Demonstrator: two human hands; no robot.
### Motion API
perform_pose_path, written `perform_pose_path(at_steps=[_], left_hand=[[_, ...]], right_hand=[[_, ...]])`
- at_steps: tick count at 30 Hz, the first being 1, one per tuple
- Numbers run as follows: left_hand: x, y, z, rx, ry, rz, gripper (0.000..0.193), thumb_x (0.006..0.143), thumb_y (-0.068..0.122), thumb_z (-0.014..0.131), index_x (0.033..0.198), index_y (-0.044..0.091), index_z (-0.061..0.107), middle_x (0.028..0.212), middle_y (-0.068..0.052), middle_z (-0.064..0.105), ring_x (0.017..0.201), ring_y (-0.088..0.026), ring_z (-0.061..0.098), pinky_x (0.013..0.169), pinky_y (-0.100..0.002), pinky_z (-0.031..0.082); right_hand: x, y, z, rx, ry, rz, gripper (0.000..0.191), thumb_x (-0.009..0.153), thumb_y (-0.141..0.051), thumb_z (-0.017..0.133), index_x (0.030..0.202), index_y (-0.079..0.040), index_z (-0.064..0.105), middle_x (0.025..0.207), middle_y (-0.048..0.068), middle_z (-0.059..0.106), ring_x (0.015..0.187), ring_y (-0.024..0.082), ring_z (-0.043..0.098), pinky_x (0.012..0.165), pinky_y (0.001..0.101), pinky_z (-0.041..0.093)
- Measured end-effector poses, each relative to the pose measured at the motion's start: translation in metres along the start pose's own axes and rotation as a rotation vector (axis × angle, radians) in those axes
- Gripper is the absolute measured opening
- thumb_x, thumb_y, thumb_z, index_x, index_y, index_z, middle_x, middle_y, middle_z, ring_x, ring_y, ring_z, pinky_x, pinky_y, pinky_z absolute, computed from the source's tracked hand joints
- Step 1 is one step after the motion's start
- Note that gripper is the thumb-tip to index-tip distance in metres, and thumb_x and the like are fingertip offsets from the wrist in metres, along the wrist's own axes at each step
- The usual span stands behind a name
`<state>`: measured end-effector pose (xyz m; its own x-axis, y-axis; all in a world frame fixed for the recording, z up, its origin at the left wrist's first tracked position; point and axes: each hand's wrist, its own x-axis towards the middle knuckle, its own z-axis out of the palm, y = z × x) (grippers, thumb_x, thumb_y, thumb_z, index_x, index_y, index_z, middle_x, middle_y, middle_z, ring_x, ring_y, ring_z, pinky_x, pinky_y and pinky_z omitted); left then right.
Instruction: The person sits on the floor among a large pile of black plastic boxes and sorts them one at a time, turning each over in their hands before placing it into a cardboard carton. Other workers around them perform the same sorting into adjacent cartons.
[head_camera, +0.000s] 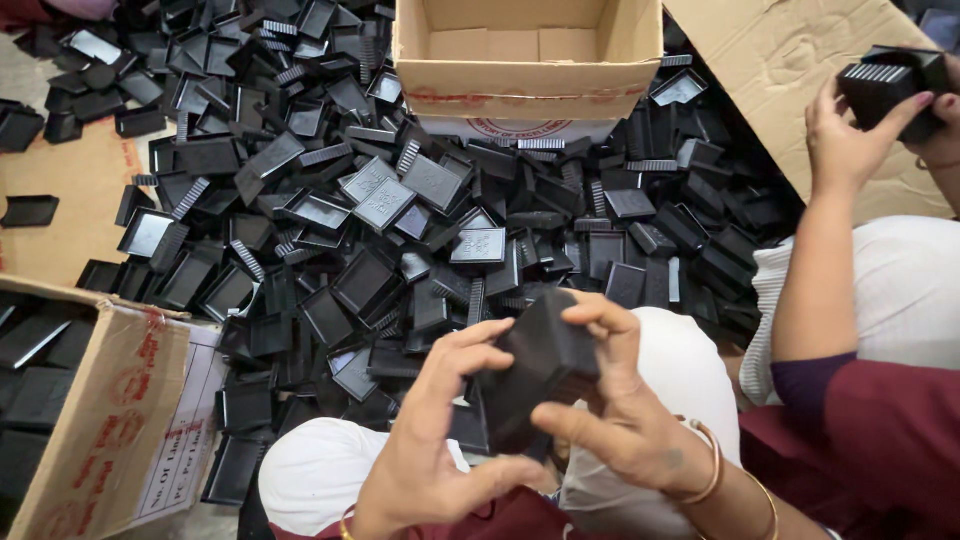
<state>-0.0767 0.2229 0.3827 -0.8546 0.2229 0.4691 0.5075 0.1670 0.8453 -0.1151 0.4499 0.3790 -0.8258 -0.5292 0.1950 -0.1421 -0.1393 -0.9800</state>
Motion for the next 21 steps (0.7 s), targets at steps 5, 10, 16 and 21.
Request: perform_pose_path(at_steps=[5,10,16,21], left_hand=[[-0.015,-0.009,0.009,-0.100,0.085,-0.028,0.079,0.069,0.020,0.095,0.136,0.007,0.055,0.142,-0.019,0.056,0.128,-0.029,0.063,0.108,-0.036,0.052],[-0.023,-0.001,0.016,-0.330,0.168,0.018,0.081,0.070,0.010,0.094,0.140,0.006,0.053,0.141,-0.016,0.055,0.135,-0.029,0.056,0.120,-0.037,0.041],[-0.018,0.015,0.001,-0.137,0.016,-0.034,0.088,0.063,0.020,0.094,0.142,0.009,0.058,0.120,-0.014,0.060,0.111,-0.026,0.065,0.101,-0.035,0.050],[-0.017,0.024,-0.013,0.016,-0.165,-0.004,0.095,0.064,0.034,0.094,0.148,0.015,0.053,0.109,-0.013,0.059,0.093,-0.026,0.067,0.080,-0.035,0.055]], right_hand=[[-0.003,0.000,0.004,-0.085,-0.100,-0.099,0.084,0.090,0.000,0.076,0.153,-0.013,0.022,0.151,0.015,0.029,0.144,0.025,0.035,0.118,0.0388,0.034],[-0.007,0.000,0.004,0.070,-0.156,-0.160,0.084,0.091,-0.001,0.079,0.153,-0.016,0.025,0.154,0.016,0.028,0.144,0.026,0.037,0.121,0.0400,0.035],[-0.010,0.002,-0.002,-0.178,-0.205,-0.238,0.086,0.085,-0.009,0.085,0.151,-0.016,0.030,0.153,0.020,0.034,0.136,0.026,0.044,0.115,0.0392,0.039],[-0.018,0.008,-0.013,-0.204,-0.352,-0.202,0.088,0.086,-0.017,0.089,0.149,-0.016,0.028,0.151,0.023,0.033,0.141,0.030,0.039,0.113,0.0404,0.043]])
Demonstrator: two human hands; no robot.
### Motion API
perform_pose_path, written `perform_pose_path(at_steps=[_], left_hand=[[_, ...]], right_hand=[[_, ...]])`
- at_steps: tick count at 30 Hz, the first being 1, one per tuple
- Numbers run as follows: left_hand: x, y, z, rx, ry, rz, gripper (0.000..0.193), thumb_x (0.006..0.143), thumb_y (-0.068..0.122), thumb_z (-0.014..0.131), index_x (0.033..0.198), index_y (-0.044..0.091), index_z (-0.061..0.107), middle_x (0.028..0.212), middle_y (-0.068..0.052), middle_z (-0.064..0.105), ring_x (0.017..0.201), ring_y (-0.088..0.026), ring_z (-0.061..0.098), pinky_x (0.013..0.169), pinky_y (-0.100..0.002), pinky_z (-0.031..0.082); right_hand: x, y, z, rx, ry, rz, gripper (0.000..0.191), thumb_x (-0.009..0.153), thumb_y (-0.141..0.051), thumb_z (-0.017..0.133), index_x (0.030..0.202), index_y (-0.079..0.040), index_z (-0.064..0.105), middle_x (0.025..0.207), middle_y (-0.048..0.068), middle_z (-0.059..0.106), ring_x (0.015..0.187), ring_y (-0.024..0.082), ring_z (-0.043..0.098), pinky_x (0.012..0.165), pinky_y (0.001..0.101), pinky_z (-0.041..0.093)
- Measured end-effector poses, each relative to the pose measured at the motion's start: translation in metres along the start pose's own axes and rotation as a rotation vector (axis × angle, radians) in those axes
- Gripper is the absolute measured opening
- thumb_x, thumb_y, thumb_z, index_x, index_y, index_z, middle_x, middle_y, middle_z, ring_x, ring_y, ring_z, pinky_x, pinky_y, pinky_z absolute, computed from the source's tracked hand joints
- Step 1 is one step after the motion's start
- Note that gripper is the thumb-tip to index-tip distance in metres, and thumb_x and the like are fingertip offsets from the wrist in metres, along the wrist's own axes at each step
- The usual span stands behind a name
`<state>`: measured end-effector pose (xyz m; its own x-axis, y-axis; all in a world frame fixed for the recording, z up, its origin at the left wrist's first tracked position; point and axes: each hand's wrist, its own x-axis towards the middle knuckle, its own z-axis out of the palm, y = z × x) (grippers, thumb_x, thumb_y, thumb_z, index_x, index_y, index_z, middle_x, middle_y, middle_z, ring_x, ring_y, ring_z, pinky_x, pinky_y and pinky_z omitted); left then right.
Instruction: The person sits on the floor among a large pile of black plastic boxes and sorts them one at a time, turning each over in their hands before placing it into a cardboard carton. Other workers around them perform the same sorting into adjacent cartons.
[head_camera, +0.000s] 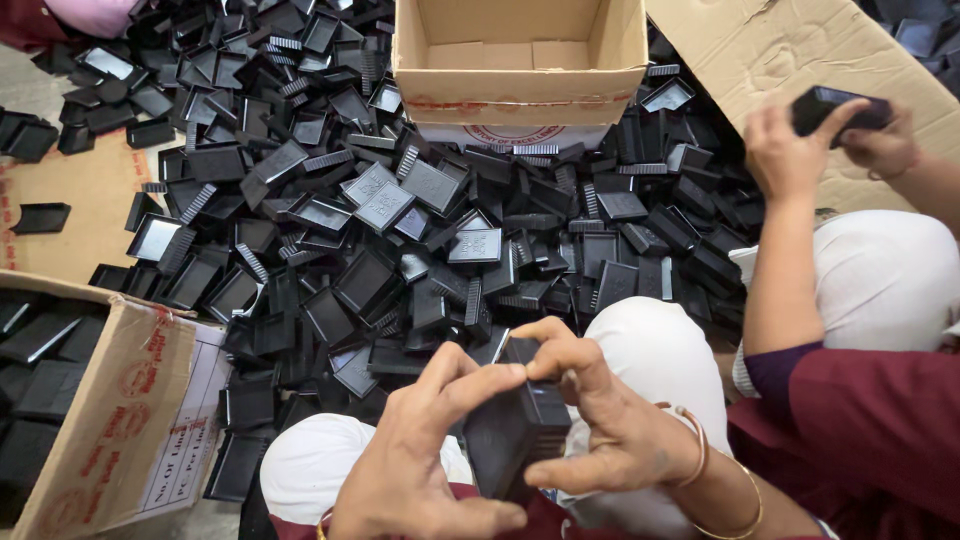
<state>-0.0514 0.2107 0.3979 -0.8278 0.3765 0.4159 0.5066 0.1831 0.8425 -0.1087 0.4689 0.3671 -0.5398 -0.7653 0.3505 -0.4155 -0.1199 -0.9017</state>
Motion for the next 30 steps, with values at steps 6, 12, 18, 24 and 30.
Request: perform_pose_path(at_steps=[6,12,18,24,30], left_hand=[[0.001,-0.007,0.000,-0.004,-0.014,0.034,0.100,0.066,0.039,0.095,0.151,0.017,0.047,0.108,-0.013,0.056,0.090,-0.025,0.063,0.076,-0.034,0.049],[0.005,-0.014,-0.035,-0.277,0.138,0.053,0.100,0.069,0.022,0.093,0.156,0.010,0.043,0.113,-0.014,0.049,0.095,-0.026,0.053,0.087,-0.035,0.046],[0.049,-0.049,-0.024,0.126,0.268,0.086,0.095,0.072,0.020,0.091,0.155,0.011,0.045,0.122,-0.011,0.054,0.105,-0.022,0.062,0.093,-0.033,0.055],[0.071,-0.103,-0.016,0.065,0.244,0.034,0.094,0.074,0.021,0.090,0.155,0.010,0.043,0.119,-0.011,0.054,0.108,-0.024,0.060,0.096,-0.035,0.053],[0.072,-0.145,0.011,-0.063,0.382,-0.050,0.087,0.078,0.022,0.090,0.153,0.007,0.047,0.123,-0.012,0.053,0.113,-0.024,0.059,0.100,-0.035,0.052]], right_hand=[[0.017,-0.021,-0.010,0.014,-0.094,0.029,0.082,0.088,-0.016,0.087,0.147,-0.014,0.030,0.150,0.024,0.033,0.137,0.030,0.046,0.114,0.0425,0.046],[0.073,-0.059,-0.069,0.045,-0.185,-0.008,0.075,0.085,-0.006,0.082,0.140,-0.014,0.031,0.145,0.023,0.036,0.133,0.031,0.056,0.111,0.0450,0.049],[0.114,0.000,-0.089,0.098,-0.185,0.072,0.076,0.090,0.001,0.080,0.147,-0.014,0.032,0.156,0.014,0.029,0.148,0.026,0.039,0.118,0.0419,0.044],[0.117,0.071,-0.090,0.291,-0.120,0.032,0.072,0.093,0.001,0.075,0.149,-0.014,0.033,0.159,0.012,0.030,0.152,0.021,0.033,0.129,0.0401,0.029],[0.094,0.126,-0.093,0.238,-0.092,0.169,0.072,0.093,0.000,0.077,0.148,-0.013,0.033,0.162,0.012,0.027,0.138,0.021,0.053,0.113,0.0400,0.050]])
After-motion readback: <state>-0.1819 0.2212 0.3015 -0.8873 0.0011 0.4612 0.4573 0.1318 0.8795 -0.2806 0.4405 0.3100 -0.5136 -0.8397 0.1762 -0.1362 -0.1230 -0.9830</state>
